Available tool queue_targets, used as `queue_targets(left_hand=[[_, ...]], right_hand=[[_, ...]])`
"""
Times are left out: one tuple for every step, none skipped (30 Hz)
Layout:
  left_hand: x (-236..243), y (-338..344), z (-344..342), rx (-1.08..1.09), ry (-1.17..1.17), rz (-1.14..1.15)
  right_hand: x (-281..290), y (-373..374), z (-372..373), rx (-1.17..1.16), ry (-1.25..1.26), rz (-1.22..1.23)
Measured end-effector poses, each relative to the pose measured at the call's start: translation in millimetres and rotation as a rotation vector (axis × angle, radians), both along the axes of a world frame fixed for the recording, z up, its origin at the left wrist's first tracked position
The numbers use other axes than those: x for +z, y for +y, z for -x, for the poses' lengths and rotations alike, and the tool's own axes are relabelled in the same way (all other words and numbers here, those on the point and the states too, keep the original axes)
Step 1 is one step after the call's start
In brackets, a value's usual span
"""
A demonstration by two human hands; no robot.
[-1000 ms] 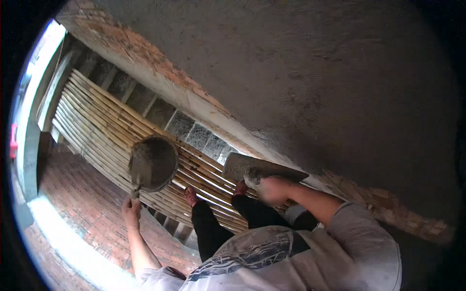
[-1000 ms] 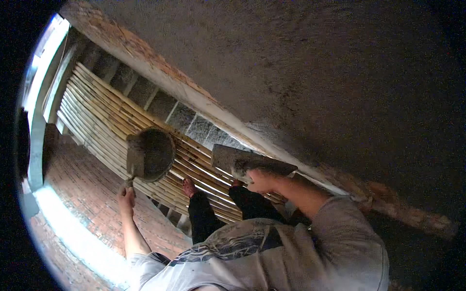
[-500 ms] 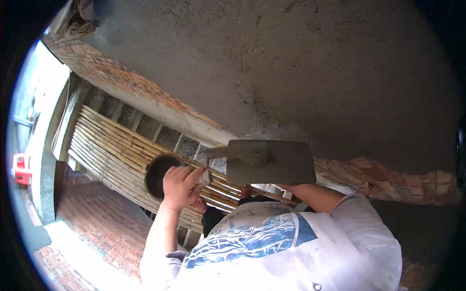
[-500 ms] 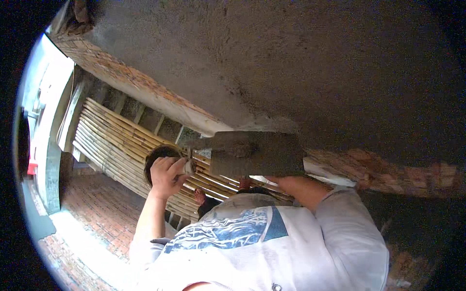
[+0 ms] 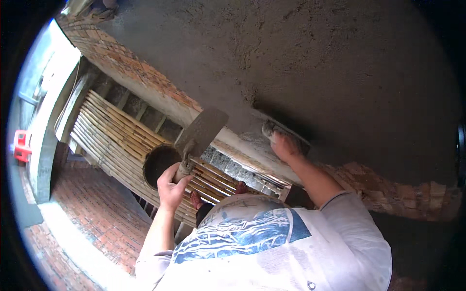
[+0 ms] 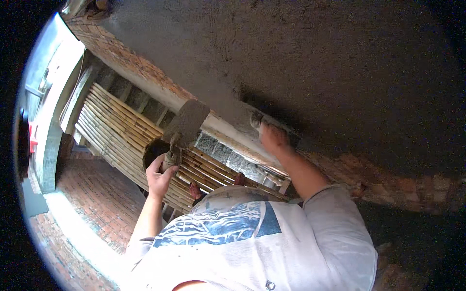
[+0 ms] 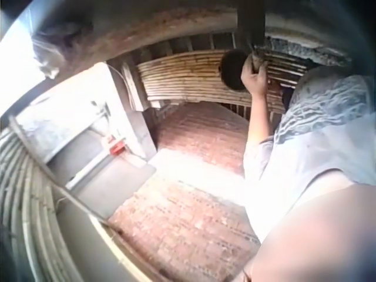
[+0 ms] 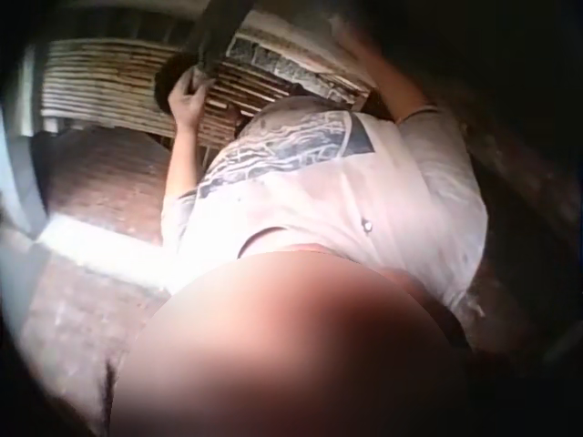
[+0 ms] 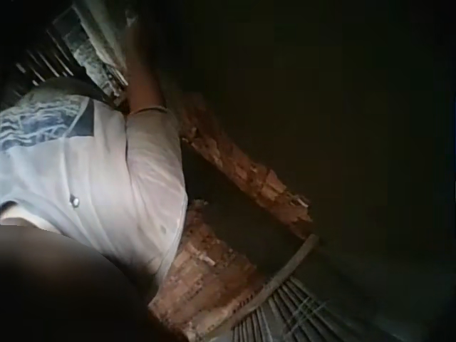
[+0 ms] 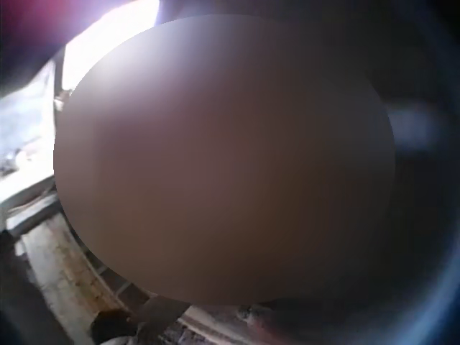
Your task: Applying and smoothing plaster onto a brick wall using a trowel.
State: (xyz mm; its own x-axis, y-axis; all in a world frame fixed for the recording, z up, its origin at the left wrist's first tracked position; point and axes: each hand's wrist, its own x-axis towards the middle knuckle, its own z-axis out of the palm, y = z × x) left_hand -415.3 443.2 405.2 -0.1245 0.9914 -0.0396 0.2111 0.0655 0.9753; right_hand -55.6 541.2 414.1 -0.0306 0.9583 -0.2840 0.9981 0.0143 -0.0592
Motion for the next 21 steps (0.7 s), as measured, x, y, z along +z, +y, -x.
queue_targets(left_hand=[[-1, -6, 1, -0.011, 0.010, 0.038], [-2, -11, 1, -0.022, 0.021, 0.076], [-2, -18, 2, -0.011, 0.021, 0.078], [-1, -26, 3, -0.004, 0.033, 0.076], [-1, -33, 4, 0.003, 0.045, 0.074], [-1, -39, 4, 0.009, 0.057, 0.072], [0, -44, 5, 0.014, 0.068, 0.070], [3, -49, 6, 0.024, 0.068, 0.070], [6, -52, 8, 0.022, 0.089, 0.077], [10, -53, 10, 0.016, 0.108, 0.080], [14, -54, 11, 0.011, 0.128, 0.084], [17, -56, 12, 0.005, 0.147, 0.088], [20, -57, 11, 0.008, 0.147, 0.083], [23, -59, 10, 0.006, 0.144, 0.082], [25, -62, 8, 0.004, 0.141, 0.083], [27, -65, 6, 0.002, 0.139, 0.083], [29, -68, 2, -0.001, 0.136, 0.083], [31, -76, -3, 0.007, 0.134, 0.084], [33, -83, -9, 0.002, 0.146, 0.072], [35, -90, -16, -0.003, 0.157, 0.061], [36, -97, -22, -0.009, 0.167, 0.051]], right_hand=[[-7, 6, -6, 0.012, -0.035, -0.001], [-13, 4, -12, 0.024, -0.069, -0.003], [-9, 4, -9, 0.035, -0.069, -0.002], [-5, 3, -6, 0.041, -0.052, -0.025], [0, 2, -3, 0.047, -0.035, -0.049], [4, 2, 0, 0.051, -0.018, -0.073], [9, 1, 3, 0.054, -0.001, -0.098], [16, 2, 8, 0.064, -0.001, -0.098], [24, 2, 13, 0.060, 0.018, -0.107], [35, 4, 18, 0.052, 0.035, -0.119], [45, 6, 22, 0.043, 0.053, -0.130], [54, 7, 26, 0.035, 0.071, -0.142], [62, 10, 30, 0.038, 0.070, -0.147], [70, 13, 34, 0.045, 0.074, -0.168], [77, 14, 36, 0.053, 0.077, -0.187], [84, 15, 38, 0.060, 0.081, -0.206], [91, 12, 37, 0.066, 0.084, -0.226], [95, 6, 32, 0.074, 0.084, -0.225], [100, -1, 26, 0.085, 0.108, -0.258], [105, -7, 18, 0.096, 0.131, -0.291], [109, -14, 9, 0.106, 0.154, -0.323]])
